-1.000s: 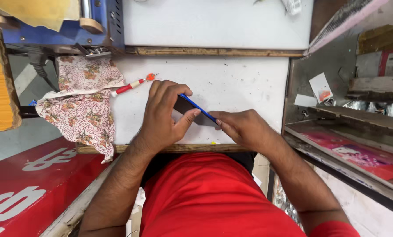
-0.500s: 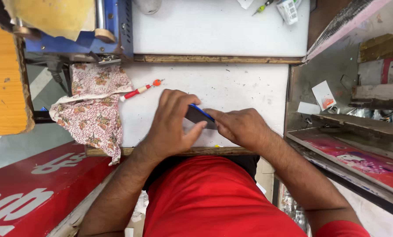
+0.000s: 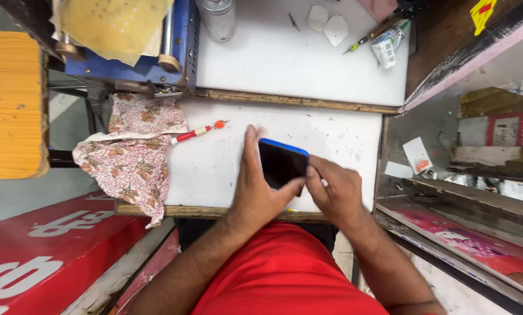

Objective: The person removes the back cover of a blue smartphone, then uses a red-handled screwdriver to unscrew and detach internal components. The person places the disassembled parts on the workbench and continues to manipulate the phone's internals.

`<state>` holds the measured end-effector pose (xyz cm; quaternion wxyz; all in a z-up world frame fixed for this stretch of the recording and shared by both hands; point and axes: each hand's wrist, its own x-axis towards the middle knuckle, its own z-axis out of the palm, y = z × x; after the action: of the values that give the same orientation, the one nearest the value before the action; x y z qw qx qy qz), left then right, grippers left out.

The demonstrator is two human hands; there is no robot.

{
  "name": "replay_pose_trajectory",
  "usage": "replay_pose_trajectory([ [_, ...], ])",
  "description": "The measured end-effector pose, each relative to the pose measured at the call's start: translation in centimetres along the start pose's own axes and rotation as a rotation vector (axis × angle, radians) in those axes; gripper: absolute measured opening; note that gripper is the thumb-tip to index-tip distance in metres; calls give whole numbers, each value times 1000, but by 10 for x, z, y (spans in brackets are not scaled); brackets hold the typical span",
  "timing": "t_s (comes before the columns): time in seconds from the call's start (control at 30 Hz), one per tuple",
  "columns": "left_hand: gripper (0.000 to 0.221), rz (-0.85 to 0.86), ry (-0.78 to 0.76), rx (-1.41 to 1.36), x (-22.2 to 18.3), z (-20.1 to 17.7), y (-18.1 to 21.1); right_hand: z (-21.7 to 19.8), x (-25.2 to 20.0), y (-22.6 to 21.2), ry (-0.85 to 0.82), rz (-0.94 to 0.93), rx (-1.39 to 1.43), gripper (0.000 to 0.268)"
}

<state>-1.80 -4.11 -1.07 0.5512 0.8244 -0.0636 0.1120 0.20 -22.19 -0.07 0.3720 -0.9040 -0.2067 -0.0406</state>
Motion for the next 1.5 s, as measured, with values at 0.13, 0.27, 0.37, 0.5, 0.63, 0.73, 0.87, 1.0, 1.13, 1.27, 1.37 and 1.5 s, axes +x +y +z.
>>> replay_pose_trajectory([
  [0.13,114,-149,-70,-201,-22,14,-15,-4,-13,-7,-7,-52,88,21],
  [0.27,104,36,-50,-45,-23,12,-28,-14,-10,-10,-6,-178,102,24],
  [0.37,103,128,-49,-7,-15,6,-29,-19,-6,-9,-54,-167,101,24],
  [0.5,101,209,-52,84,-10,-3,-32,-21,-5,-3,-139,-137,88,26],
  [0.63,97,320,-65,120,-1,-8,-41,-23,-3,4,-165,-118,51,26],
  [0.73,96,328,-119,122,3,-10,-47,-23,0,6,-183,-108,105,25],
  [0.87,94,346,-135,173,4,-13,-53,-27,9,1,-275,-75,74,26],
  [1.0,94,364,-137,223,-2,-9,-52,-46,13,-8,-387,5,41,34],
  [1.13,96,348,-92,306,-12,-10,-52,-68,8,-8,-518,80,-85,39],
  [1.27,67,77,-54,248,-25,-25,-66,-67,-13,4,-459,0,-158,33],
  [1.37,37,53,-104,280,-44,-25,-76,-54,-41,21,-420,-80,-169,30],
  [1.5,38,76,-72,168,-52,-26,-83,-25,-61,42,-383,-144,-158,32],
])
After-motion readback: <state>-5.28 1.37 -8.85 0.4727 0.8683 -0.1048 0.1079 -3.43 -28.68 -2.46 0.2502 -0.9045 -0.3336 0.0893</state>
